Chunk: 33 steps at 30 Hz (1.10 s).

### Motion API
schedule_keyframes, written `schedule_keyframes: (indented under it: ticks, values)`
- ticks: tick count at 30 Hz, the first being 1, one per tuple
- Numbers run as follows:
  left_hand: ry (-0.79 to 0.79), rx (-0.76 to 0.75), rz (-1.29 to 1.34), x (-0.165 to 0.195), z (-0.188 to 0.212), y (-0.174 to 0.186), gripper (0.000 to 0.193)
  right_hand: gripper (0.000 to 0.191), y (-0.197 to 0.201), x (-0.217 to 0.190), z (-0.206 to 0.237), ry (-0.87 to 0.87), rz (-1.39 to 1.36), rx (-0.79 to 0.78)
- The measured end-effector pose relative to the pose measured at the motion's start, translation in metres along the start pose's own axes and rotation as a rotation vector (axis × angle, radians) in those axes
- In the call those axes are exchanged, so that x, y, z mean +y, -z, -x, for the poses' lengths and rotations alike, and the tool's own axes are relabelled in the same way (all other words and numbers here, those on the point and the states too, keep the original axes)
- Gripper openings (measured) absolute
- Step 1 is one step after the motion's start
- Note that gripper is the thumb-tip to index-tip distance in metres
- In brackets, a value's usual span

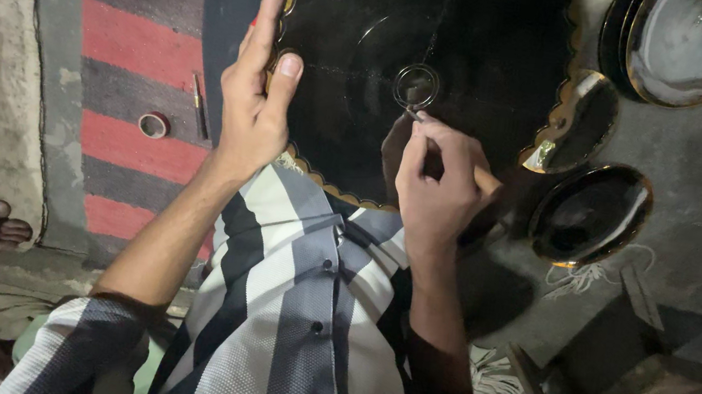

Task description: The person sits on the floor holding a large dark decorative plate on their lap and scores straight guide lines across its surface with a small pointed hand tool, steadying the plate with the other hand and rotating it to work on different sections.

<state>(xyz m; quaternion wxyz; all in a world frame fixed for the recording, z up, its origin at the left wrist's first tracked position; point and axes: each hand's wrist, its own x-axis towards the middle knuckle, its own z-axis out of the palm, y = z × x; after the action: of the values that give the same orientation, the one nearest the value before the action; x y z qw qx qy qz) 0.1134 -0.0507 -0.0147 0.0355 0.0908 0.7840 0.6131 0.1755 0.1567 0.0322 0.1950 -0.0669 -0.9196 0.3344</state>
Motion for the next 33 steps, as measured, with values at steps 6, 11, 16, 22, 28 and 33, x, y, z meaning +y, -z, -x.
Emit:
schedule_keyframes:
  ticks: [6,11,16,22,28,33]
  values:
    - [0.004,-0.004,-0.017,-0.0001,-0.0003,0.0009,0.053,0.012,0.0008,0.0043,-0.0038,0.106,0.059,-0.061]
    - [0.003,-0.007,-0.015,-0.0001,-0.0009,0.0011,0.052,0.013,-0.0008,0.0046,-0.0031,0.098,0.053,-0.038]
    - [0.013,-0.002,-0.009,-0.0012,-0.0004,0.0012,0.052,0.012,-0.0021,0.009,-0.002,0.121,0.064,-0.045]
    - [-0.018,-0.006,-0.036,-0.0025,-0.0012,0.001,0.053,0.011,0.0015,0.0083,-0.0037,0.126,0.067,-0.075]
    - [-0.014,0.003,-0.011,-0.0039,-0.0004,0.0002,0.052,0.011,0.0056,0.0053,-0.0084,0.112,0.05,-0.102]
    - [-0.014,0.012,-0.015,-0.0062,0.0006,0.0002,0.051,0.011,0.004,0.0035,-0.0064,0.095,0.104,-0.071]
